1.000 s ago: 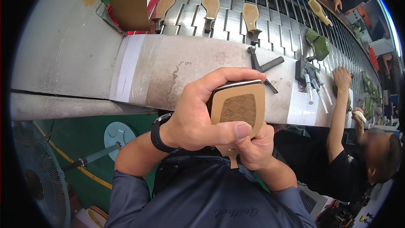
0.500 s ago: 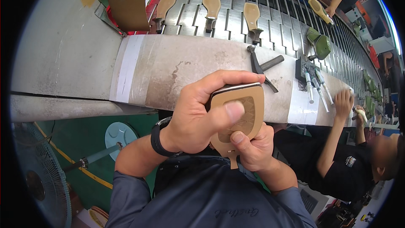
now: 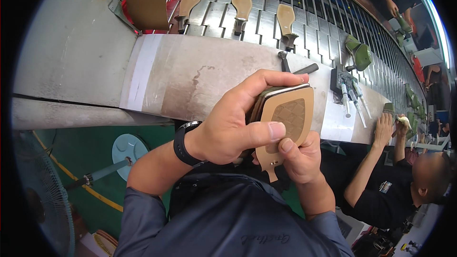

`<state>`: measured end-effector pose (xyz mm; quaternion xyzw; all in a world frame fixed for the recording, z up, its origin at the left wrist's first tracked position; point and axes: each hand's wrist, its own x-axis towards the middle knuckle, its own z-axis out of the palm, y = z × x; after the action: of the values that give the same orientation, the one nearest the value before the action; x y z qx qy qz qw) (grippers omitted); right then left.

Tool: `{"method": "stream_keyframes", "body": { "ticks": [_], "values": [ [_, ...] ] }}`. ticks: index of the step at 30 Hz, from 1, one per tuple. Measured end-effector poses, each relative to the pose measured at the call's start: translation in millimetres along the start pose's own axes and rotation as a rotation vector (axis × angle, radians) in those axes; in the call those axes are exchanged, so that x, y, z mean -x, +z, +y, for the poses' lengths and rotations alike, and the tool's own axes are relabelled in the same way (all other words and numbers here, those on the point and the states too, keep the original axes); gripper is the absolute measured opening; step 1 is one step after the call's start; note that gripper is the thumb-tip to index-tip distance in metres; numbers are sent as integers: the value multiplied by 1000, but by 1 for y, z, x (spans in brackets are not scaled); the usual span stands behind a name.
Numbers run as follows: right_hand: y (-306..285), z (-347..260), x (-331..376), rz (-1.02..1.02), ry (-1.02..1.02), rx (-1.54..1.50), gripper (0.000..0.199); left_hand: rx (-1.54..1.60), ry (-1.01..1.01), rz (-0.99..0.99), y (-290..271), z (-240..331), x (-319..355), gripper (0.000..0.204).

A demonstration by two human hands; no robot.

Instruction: The person attaches and presses a sole onto a lasted shoe upper by hand, then taps along the edges of the sole with a hammer.

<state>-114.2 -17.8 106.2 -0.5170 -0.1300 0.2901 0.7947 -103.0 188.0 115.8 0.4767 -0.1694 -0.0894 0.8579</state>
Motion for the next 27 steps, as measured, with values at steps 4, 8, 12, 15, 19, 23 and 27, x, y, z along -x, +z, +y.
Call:
{"method": "stream_keyframes", "body": {
  "ticks": [4,8,12,15,19,23,27],
  "values": [
    [2,0,-1,15,-8,74,30,43,32,-16,-3,-3,2,62],
    [1,0,-2,14,-20,121,32,7,38,-3,-9,-4,-2,57],
    [-9,-3,-17,7,10,91,36,210,12,-24,-26,-11,-23,61],
    [-14,-7,-27,4,28,27,38,91,72,-81,-46,-15,-32,59],
    [-17,-10,-34,50,48,30,44,-166,148,-78,-50,-9,-35,57],
    [-14,-13,-38,84,38,73,41,-340,206,-19,-50,-10,-34,57],
    [-9,-14,-40,122,10,123,37,-381,167,-62,-55,-3,-33,59]
  ]
}}
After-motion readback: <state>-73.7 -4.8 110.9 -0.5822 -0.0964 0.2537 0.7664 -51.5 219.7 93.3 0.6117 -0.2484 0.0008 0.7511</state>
